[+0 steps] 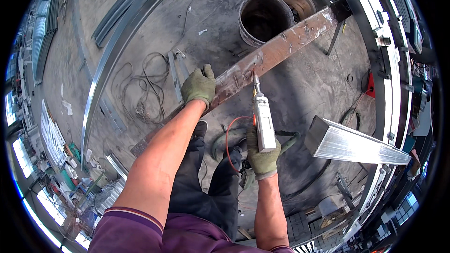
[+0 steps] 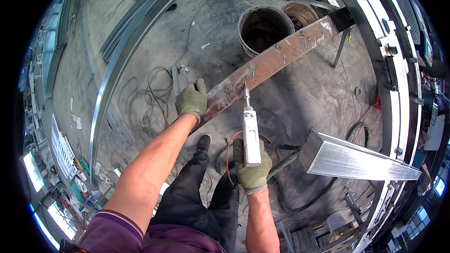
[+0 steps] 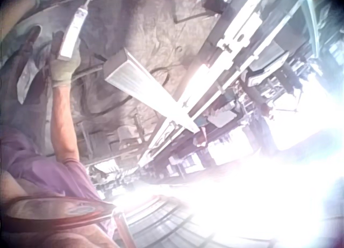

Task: The person welds several metal frame components together using a handheld welding torch. They position the pieces, apply welds at the joints, and occasionally use a hammer to adjust alignment.

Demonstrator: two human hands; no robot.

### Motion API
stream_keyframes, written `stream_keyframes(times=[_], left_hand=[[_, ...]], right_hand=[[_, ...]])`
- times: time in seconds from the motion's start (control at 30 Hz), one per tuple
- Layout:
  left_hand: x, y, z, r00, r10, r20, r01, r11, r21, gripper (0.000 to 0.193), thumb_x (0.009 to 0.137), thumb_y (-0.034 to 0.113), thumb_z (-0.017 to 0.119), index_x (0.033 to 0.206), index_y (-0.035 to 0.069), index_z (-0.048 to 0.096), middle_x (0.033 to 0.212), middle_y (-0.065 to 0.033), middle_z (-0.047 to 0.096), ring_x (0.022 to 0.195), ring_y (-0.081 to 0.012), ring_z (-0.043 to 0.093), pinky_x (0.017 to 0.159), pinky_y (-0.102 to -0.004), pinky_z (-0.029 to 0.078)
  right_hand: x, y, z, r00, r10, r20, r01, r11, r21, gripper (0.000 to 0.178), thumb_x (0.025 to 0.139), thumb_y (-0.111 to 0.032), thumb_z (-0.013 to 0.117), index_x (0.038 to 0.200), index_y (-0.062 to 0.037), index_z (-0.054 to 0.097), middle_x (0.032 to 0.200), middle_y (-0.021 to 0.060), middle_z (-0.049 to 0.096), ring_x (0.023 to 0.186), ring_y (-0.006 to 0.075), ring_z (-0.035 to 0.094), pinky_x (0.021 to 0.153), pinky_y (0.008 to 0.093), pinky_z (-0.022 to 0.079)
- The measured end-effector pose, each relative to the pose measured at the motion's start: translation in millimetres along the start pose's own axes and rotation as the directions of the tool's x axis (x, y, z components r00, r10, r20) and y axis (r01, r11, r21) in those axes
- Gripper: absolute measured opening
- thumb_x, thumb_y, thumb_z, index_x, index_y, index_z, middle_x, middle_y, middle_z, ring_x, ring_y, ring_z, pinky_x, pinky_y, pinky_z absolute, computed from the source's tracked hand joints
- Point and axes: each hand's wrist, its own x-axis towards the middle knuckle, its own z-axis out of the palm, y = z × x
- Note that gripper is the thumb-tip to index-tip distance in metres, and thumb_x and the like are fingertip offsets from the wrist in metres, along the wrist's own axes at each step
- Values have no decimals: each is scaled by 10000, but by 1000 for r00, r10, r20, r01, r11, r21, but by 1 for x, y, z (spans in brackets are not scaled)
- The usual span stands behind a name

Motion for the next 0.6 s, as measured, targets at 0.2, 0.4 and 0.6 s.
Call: stream_keyframes(times=[0.2,0.4,0.6], left_hand=[[1,-3,3,1000,3,-11,-3,1000,1,672,1109,621,363,1170,86,767,1155,-233,777,1126,-457,722,986,-564,542],[1,-3,2,1000,0,1,0,1000,-16,663,1109,618,370,1169,90,767,1149,-240,777,1121,-460,722,974,-565,543],[-2,0,-2,1000,10,-5,-10,1000,-28,640,1108,587,368,1147,80,756,1142,-229,780,1096,-438,741,945,-553,566]], right_hand=[[4,-6,0,997,-67,-39,67,998,1,228,990,-259,793,1071,-58,722,935,142,726,798,376,741,664,450,592],[6,-15,-1,998,-38,-55,39,999,8,252,992,-295,792,1034,-61,710,910,140,721,772,376,737,644,456,586],[4,-11,2,998,-60,-25,57,994,-97,287,1004,-340,771,1042,-61,712,908,150,722,767,387,736,632,469,583]])
